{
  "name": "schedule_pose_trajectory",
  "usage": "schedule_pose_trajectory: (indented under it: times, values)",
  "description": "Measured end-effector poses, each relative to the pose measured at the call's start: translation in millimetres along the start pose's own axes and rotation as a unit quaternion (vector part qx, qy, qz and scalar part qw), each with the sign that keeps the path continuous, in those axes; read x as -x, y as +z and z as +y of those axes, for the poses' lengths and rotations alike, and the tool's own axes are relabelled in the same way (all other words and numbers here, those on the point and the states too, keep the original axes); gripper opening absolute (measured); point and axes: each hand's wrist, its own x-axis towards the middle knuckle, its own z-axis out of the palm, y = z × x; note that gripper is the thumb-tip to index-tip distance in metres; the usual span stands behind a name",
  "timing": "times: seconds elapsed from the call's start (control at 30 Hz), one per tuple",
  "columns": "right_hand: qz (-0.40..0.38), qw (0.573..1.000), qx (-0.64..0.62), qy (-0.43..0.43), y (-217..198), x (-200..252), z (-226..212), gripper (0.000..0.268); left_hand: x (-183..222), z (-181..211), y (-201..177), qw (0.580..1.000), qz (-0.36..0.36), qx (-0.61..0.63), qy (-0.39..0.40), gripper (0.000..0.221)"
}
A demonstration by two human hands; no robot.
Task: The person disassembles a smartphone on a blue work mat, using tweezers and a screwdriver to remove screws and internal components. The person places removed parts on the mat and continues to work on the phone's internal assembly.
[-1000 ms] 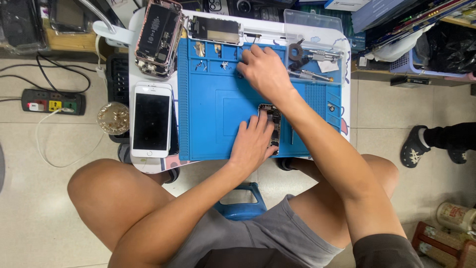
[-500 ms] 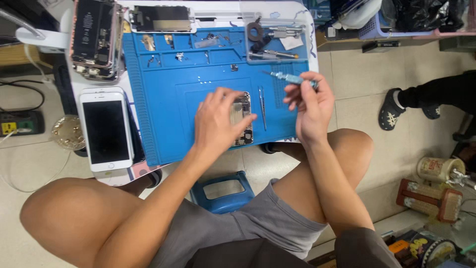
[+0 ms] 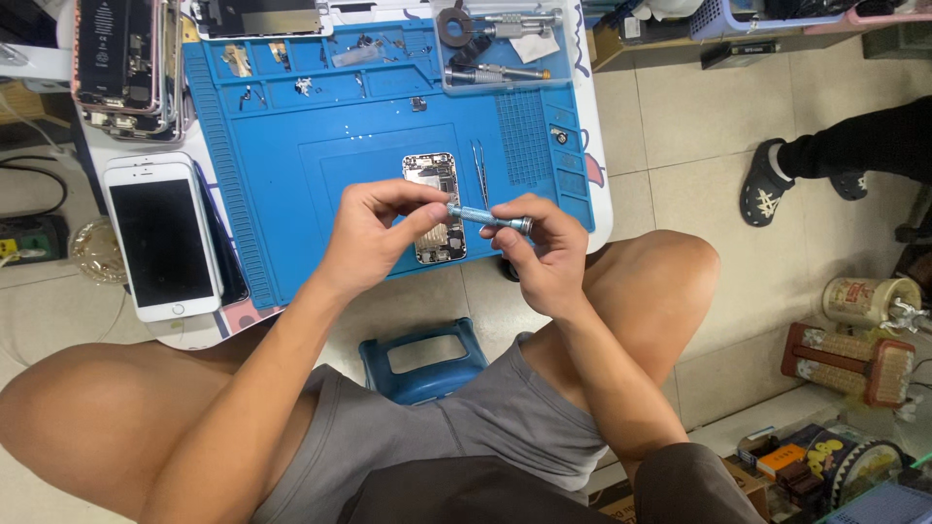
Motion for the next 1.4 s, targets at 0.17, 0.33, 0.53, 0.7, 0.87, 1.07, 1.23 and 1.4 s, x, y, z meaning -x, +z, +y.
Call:
schedule_pose_trajectory:
  times: [0.17, 0.33, 0.53, 0.7, 0.87, 1.07, 1.23, 1.4]
  values:
    - [0.053, 0.998, -0.017, 0.019, -12.2, -3.9, 18.7, 0.025, 12.0, 8.3, 10.4, 0.999, -0.018, -0.035, -0.026, 0.014]
    - [0.019, 0.998, -0.033, 0.049, -13.0, -15.1, 16.4, 0.023, 20.5, -2.4, 14.6, 0.995, -0.01, -0.097, -0.036, 0.009]
    - [-0.081, 0.987, -0.052, 0.13, -10.0, -14.0, 58.9, 0.02, 22.2, -5.3, 23.1, 0.982, 0.009, -0.183, -0.047, 0.012]
    - [0.02, 0.987, -0.082, 0.137, -18.1, -29.3, 67.2, 0.029, 17.1, -15.6, 28.2, 0.968, 0.023, -0.246, -0.043, 0.017]
    - [0.003, 0.996, 0.017, 0.086, -14.0, -43.4, 58.0, 0.03, 18.7, -20.3, 20.5, 0.912, -0.008, -0.409, 0.039, 0.036]
    - [-0.007, 0.999, -0.001, 0.037, 10.2, -55.6, 72.1, 0.023, 23.3, -27.6, 29.1, 0.849, -0.011, -0.509, 0.141, 0.035]
    - [-0.12, 0.991, 0.048, 0.021, 20.4, -93.7, 79.5, 0.026, 23.7, -44.1, 19.8, 0.843, 0.017, -0.519, 0.142, 0.027]
    - [-0.076, 0.996, 0.048, 0.012, 34.3, -109.6, 72.0, 0.028, 22.4, -34.8, 21.1, 0.757, -0.005, -0.647, 0.088, 0.051]
